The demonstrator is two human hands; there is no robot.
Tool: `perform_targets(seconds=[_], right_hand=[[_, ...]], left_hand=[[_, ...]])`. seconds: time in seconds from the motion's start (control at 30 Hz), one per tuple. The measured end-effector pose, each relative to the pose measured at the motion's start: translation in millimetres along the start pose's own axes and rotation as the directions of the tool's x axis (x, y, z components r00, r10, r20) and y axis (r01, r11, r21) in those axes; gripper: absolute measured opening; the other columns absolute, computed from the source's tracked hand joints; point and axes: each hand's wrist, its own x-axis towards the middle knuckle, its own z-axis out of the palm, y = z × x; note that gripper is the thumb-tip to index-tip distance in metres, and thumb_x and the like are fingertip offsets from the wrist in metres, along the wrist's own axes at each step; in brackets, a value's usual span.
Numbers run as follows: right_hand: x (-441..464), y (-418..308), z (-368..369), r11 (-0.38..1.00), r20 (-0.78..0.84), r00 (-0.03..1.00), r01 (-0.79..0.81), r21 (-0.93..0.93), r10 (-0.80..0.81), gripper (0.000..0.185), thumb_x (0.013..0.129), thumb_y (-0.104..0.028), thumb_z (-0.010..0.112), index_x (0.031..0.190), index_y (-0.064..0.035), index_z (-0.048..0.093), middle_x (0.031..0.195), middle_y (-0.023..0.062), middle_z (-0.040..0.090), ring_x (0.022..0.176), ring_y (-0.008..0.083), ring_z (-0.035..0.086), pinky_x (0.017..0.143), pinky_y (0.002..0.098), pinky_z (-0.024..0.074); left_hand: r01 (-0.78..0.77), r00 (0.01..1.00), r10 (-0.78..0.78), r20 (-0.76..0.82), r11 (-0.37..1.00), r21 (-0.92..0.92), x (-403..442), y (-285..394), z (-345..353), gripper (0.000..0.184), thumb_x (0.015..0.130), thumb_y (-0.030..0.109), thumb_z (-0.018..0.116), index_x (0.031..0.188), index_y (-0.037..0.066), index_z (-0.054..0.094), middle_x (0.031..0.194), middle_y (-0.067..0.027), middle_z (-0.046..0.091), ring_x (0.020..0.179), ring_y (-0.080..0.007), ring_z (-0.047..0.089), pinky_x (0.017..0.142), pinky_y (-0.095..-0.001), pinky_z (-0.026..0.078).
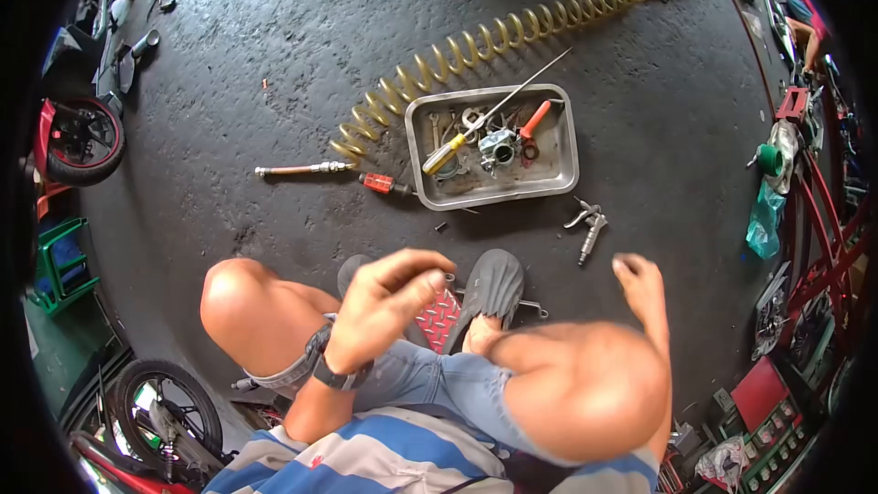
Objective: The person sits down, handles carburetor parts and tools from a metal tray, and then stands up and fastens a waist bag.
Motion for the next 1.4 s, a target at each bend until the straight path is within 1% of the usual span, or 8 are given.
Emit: perform_targets(seconds=[0.07,0.13,0.3,0.57,0.73,0.83,1.0,1.4], right_hand=[[43.6,-19.5,25.6,0.990,-0.048,0.990,0.133,0.045,-0.131,0.035,0.096,-0.022,0.068,0.121,0.0026,0.068,0.086,0.0053,0.068,0.066,0.0085,0.056,0.054,0.0261,0.0442],[93.3,-22.6,57.0,0.931,-0.161,0.918,0.353,-0.091,-0.364,0.047,0.095,-0.027,0.070,0.132,0.0017,0.061,0.109,0.0149,0.069,0.092,0.0224,0.067,0.083,0.0349,0.0542],[143.2,-79.2,106.1,0.934,-0.363,0.863,0.296,-0.199,-0.351,0.055,0.097,-0.035,0.066,0.137,0.0010,0.055,0.128,0.0213,0.057,0.113,0.0376,0.062,0.098,0.0435,0.0488],[154.9,-58.2,108.3,0.958,-0.276,0.917,0.279,-0.067,-0.286,0.036,0.093,-0.017,0.067,0.123,0.0013,0.062,0.112,0.0203,0.068,0.107,0.0406,0.064,0.091,0.0472,0.0498],[136.3,-43.4,107.3,0.971,-0.057,0.986,0.166,0.172,-0.159,0.027,0.089,-0.015,0.073,0.108,0.0033,0.068,0.083,0.0100,0.070,0.077,0.0151,0.064,0.074,0.0339,0.0504],[127.9,-38.1,119.5,0.950,-0.061,0.988,0.155,0.271,-0.144,0.025,0.088,-0.014,0.073,0.107,0.0015,0.069,0.080,0.0075,0.069,0.073,0.0130,0.060,0.072,0.0332,0.0494],[118.6,-45.6,120.1,0.964,-0.178,0.963,0.230,0.133,-0.205,0.023,0.088,-0.015,0.070,0.104,0.0018,0.067,0.079,0.0111,0.068,0.072,0.0181,0.062,0.071,0.0361,0.0486],[87.4,-7.3,101.4,0.990,-0.128,0.986,0.090,-0.109,-0.104,0.035,0.088,-0.016,0.070,0.119,-0.0010,0.066,0.101,0.0196,0.071,0.096,0.0364,0.068,0.086,0.0445,0.0517]], left_hand=[[0.101,0.985,-0.116,-0.125,0.988,-0.118,16.6,-9.9,-6.4,0.021,0.099,0.011,0.064,0.117,0.000,0.068,0.096,-0.0027,0.068,0.080,-0.0080,0.059,0.072,-0.0243,0.049],[0.138,0.954,-0.184,-0.236,0.970,-0.198,35.4,-23.7,-12.8,0.024,0.098,0.011,0.064,0.119,-0.001,0.066,0.095,-0.0041,0.068,0.074,-0.0079,0.060,0.068,-0.0244,0.049],[0.229,0.849,-0.226,-0.477,0.972,-0.053,81.4,-101.4,-19.0,0.038,0.097,0.016,0.066,0.129,-0.001,0.056,0.108,-0.0082,0.063,0.068,-0.0092,0.060,0.059,-0.0236,0.050],[0.347,0.802,-0.289,-0.523,0.938,0.014,130.1,-189.7,-5.8,0.033,0.099,0.025,0.064,0.118,-0.002,0.062,0.095,-0.0095,0.068,0.062,-0.0104,0.061,0.051,-0.0254,0.049],[0.322,0.829,-0.183,-0.529,0.929,0.182,129.6,-211.6,11.1,0.028,0.098,0.025,0.065,0.084,0.000,0.068,0.072,-0.0027,0.065,0.056,-0.0082,0.057,0.049,-0.0257,0.047],[0.205,0.743,-0.151,-0.652,0.979,0.007,127.4,-204.1,17.0,0.023,0.096,0.019,0.068,0.107,-0.001,0.064,0.087,-0.0069,0.067,0.055,-0.0096,0.059,0.047,-0.0247,0.048],[0.084,0.745,-0.077,-0.663,0.996,-0.022,144.1,-185.4,-3.6,0.040,0.097,0.017,0.067,0.129,-0.003,0.052,0.101,-0.0088,0.062,0.054,-0.0104,0.059,0.047,-0.0235,0.049],[0.346,0.822,-0.415,-0.390,0.908,-0.236,112.5,-200.6,-11.0,0.015,0.088,0.015,0.066,0.081,0.003,0.061,0.062,-0.0035,0.059,0.047,-0.0116,0.056,0.042,-0.0262,0.043]])
